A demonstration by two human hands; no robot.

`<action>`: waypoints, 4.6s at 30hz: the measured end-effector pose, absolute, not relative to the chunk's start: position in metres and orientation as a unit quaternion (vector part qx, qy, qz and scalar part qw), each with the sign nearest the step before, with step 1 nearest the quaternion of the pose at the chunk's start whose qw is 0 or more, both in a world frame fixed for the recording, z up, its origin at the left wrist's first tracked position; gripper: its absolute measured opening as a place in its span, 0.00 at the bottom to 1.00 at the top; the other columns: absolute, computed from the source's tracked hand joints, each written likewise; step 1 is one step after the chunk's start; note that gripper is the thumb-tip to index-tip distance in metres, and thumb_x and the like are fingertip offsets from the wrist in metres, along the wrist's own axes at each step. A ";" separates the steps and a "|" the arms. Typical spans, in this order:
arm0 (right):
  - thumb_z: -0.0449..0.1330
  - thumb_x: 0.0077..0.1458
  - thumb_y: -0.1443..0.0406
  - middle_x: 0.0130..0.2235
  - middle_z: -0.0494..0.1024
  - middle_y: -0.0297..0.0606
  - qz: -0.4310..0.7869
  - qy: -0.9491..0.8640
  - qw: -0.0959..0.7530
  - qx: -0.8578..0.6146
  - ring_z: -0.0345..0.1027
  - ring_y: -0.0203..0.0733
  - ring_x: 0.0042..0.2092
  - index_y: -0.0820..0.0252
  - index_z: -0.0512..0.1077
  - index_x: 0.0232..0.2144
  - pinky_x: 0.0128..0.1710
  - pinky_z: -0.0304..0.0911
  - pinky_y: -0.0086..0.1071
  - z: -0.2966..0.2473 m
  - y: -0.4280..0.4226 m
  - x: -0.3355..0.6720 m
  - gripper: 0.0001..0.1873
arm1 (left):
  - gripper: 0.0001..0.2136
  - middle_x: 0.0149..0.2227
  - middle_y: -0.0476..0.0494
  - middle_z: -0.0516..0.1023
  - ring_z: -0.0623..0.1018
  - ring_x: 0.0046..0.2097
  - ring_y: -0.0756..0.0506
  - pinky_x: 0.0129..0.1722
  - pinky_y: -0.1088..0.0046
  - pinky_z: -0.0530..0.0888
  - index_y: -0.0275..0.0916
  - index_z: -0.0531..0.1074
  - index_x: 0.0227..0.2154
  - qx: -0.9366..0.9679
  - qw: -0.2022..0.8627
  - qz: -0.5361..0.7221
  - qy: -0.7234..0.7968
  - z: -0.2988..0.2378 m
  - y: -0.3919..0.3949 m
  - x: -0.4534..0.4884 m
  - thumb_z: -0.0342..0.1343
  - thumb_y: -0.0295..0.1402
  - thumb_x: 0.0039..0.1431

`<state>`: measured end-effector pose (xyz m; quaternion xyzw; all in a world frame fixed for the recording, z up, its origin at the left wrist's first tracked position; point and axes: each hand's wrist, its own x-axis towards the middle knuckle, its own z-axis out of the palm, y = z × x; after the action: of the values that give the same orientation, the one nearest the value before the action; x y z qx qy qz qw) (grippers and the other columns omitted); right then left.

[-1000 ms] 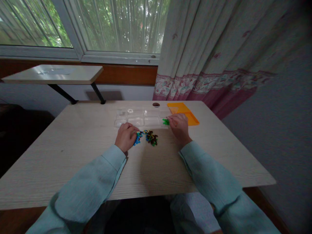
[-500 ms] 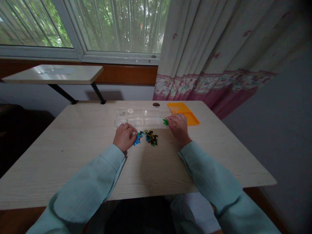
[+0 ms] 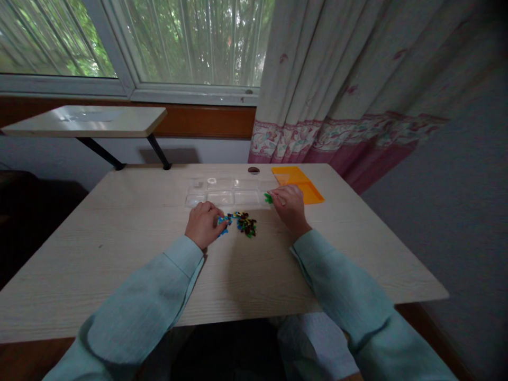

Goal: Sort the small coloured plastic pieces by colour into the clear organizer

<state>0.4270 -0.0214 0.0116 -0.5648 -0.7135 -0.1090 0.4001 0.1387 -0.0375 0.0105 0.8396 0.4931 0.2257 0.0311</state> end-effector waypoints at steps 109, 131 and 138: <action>0.55 0.59 0.59 0.34 0.78 0.37 -0.104 -0.722 0.405 -0.551 0.65 0.44 0.40 0.56 0.77 0.33 0.44 0.55 0.40 0.010 -0.020 0.426 0.12 | 0.09 0.37 0.42 0.73 0.72 0.41 0.44 0.43 0.67 0.69 0.39 0.76 0.38 0.883 0.096 0.213 0.407 0.008 -0.023 0.128 0.53 0.32 0.58; 0.56 0.59 0.59 0.34 0.79 0.37 -0.094 -0.717 0.401 -0.562 0.66 0.44 0.40 0.55 0.78 0.33 0.44 0.56 0.40 0.010 -0.020 0.427 0.12 | 0.06 0.34 0.42 0.74 0.72 0.40 0.45 0.43 0.68 0.68 0.38 0.75 0.30 0.878 0.093 0.196 0.428 0.015 -0.028 0.137 0.54 0.30 0.58; 0.56 0.59 0.59 0.34 0.79 0.37 -0.104 -0.722 0.407 -0.550 0.66 0.43 0.40 0.56 0.77 0.32 0.43 0.56 0.40 0.007 -0.017 0.429 0.11 | 0.07 0.33 0.42 0.74 0.72 0.40 0.44 0.43 0.67 0.69 0.37 0.75 0.30 0.861 0.105 0.228 0.443 0.008 -0.028 0.138 0.54 0.33 0.58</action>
<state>0.4289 -0.0175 0.0071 -0.5501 -0.7216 -0.1043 0.4072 0.1382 -0.0284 0.0080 0.8608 0.4427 0.2283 0.1045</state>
